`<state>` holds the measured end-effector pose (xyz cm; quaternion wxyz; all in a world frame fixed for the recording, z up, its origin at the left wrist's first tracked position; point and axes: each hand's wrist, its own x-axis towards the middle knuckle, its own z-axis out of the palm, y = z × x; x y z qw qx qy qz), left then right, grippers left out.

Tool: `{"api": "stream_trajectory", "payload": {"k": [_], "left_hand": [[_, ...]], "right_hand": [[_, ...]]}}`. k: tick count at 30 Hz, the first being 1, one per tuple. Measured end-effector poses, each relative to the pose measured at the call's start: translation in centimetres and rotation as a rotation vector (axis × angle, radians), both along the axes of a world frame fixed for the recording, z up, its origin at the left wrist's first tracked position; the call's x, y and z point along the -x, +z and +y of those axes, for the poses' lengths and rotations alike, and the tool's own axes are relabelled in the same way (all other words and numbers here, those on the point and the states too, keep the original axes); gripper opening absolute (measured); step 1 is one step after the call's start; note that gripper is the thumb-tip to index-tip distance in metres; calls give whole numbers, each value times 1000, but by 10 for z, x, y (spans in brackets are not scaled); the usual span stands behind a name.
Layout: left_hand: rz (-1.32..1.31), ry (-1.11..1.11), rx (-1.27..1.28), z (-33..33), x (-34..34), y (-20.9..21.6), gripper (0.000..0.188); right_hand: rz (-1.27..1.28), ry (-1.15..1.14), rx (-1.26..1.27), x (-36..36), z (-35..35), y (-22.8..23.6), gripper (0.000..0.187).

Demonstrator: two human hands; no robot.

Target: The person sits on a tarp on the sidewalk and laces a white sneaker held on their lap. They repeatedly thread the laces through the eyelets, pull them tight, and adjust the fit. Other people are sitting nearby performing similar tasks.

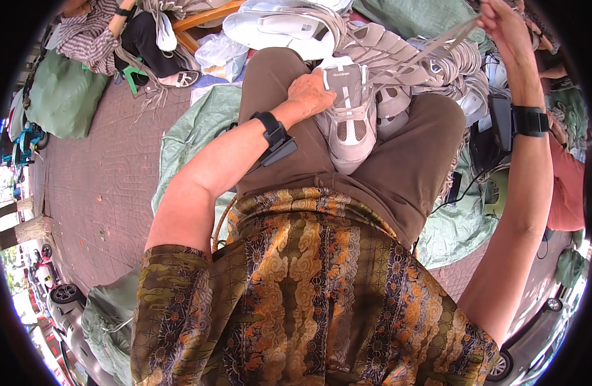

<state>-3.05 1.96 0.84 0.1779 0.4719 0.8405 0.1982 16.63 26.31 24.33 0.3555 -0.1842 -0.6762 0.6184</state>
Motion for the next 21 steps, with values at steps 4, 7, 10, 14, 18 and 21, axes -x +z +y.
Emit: {"api": "stream_trajectory", "payload": {"k": [4,7,10,14,18,21], "left_hand": [[-387,64,-40,-5,16,17,50],[-452,-20,-170,-11,16,35,45],[-604,-54,-235,-20,25,52,28],[-696,-114,-329,-25,28,83,19],[-719,-196,-360,-14,28,90,18],[-669,-215,-392,-11,27,97,18]], "right_hand": [[-69,103,-202,29,-60,14,22],[-27,212,-207,48,-84,26,24],[-36,267,-204,74,-104,25,25],[-33,380,-193,95,-128,23,26],[-10,508,-248,107,-154,34,27],[-23,545,-291,113,-172,44,27]]}}
